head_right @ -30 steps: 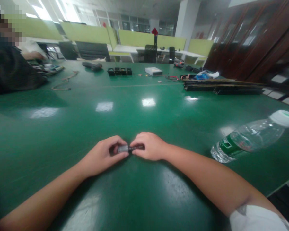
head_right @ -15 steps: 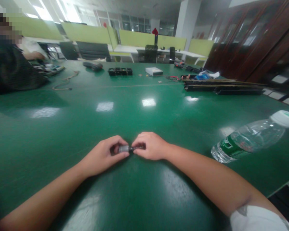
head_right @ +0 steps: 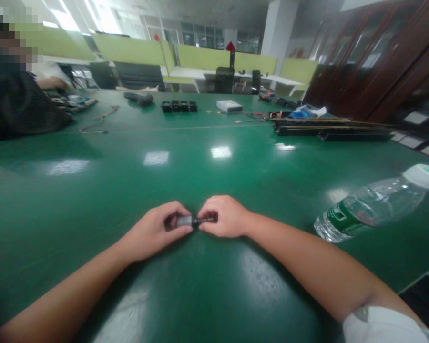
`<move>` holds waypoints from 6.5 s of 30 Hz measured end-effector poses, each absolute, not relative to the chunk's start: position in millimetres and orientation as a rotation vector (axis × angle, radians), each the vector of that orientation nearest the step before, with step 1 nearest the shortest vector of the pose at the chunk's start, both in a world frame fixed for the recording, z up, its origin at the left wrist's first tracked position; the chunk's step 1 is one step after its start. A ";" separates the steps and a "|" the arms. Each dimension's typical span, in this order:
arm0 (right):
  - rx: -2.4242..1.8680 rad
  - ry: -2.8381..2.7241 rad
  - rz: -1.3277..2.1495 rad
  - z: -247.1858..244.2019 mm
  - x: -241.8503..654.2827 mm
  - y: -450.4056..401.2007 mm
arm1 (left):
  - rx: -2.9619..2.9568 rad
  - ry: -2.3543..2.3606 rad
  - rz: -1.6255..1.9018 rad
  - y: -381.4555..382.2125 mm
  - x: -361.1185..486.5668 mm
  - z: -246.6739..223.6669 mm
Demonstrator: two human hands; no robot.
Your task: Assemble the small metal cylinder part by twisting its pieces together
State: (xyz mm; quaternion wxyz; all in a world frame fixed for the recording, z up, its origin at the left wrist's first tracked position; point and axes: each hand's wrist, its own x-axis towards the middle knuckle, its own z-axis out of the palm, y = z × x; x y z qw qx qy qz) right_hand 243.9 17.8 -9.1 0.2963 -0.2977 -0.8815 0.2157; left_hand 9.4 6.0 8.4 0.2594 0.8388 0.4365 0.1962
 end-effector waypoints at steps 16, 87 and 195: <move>-0.892 -2.331 0.554 -8.2 244.4 17.0 | 2.274 1.187 0.529 5.6 10.2 10.8; -0.825 -2.352 0.597 -11.2 249.1 23.6 | 2.257 1.114 0.603 9.6 4.2 3.1; -0.893 -2.363 0.521 -9.9 252.1 21.7 | 2.288 1.173 0.559 6.1 9.1 7.7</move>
